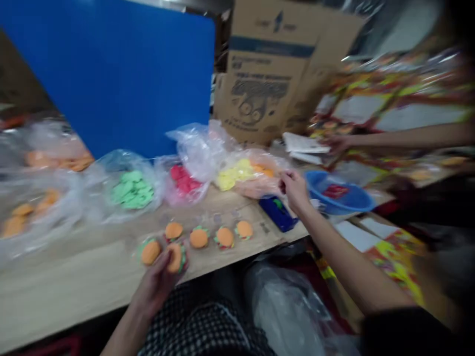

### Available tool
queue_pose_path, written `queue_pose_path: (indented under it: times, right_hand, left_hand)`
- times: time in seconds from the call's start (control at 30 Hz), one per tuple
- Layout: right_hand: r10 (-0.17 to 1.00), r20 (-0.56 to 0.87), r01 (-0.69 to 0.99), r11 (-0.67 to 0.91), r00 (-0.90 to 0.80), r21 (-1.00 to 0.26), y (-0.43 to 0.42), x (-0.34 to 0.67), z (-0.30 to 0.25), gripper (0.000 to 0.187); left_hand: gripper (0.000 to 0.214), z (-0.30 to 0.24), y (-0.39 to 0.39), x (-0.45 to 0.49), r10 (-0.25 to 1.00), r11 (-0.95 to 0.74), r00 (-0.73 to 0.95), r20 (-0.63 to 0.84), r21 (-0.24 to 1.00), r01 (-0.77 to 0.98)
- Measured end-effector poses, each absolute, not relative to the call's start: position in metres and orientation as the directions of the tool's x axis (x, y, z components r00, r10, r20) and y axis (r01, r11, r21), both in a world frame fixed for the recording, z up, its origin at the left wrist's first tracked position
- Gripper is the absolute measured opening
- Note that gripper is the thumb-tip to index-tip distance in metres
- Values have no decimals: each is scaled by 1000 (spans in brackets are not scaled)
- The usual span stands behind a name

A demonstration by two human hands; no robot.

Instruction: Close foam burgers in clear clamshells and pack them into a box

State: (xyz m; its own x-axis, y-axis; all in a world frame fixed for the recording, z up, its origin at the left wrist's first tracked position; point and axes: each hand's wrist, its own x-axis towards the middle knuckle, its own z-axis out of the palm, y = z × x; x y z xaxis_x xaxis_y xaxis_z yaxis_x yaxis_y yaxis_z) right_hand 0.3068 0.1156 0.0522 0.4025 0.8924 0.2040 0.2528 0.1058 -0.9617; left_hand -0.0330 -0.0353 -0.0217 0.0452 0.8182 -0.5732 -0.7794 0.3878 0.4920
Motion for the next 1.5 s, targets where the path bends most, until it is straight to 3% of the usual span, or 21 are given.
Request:
queue_pose_path:
  times: [0.1,0.2,0.37,0.53,0.63,0.83,1.03,1.27,1.33,1.43,1.5]
  right_hand:
    - [999,22,144,18,25,-989,76,234,12,26]
    - [955,-111,14,-112,-273,-994,38,172,-4,32]
    - [921,-112,-16,-127,-374,-992,27,130,-4,37]
    - [903,-54,37,-42,-426,-998,32,126,-7,34]
    - [905,-71,49,-56,-419,-997,33,126,-13,34]
    - [929,-174,-43,-199,-325,-979,32,133,-17,31]
    - [954,-91,87,-69,-286,-994,24,143,-16,36]
    - [966,-91,17,-90,-242,-996,22,153,-24,34]
    - [979,-44,122,-19,-198,-992,30,175,-26,34]
    - [978,176,443,110,111,-890,51,241,-32,28]
    - [915,287,574,78,284,-815,64,297,-36,22]
  left_hand:
    - [21,-15,-21,-27,820,399,88,-566,454,-796]
    - [19,-17,-16,-26,839,399,112,-533,461,-792]
    - [25,-20,-18,-21,923,318,110,-369,568,-759]
    - [37,-21,-21,-19,939,264,9,-344,702,-661]
    - [35,-21,-20,-21,934,301,39,-355,724,-620]
    - [26,-23,-6,-17,869,438,123,-479,631,-640]
    - [16,-19,11,-6,868,391,67,-492,593,-704]
    - [12,-11,18,4,875,408,99,-475,610,-679]
    - [12,-7,18,5,884,392,85,-460,629,-671]
    - [11,-3,24,1,886,366,38,-462,647,-669]
    - [10,-1,28,-2,879,367,28,-475,640,-675]
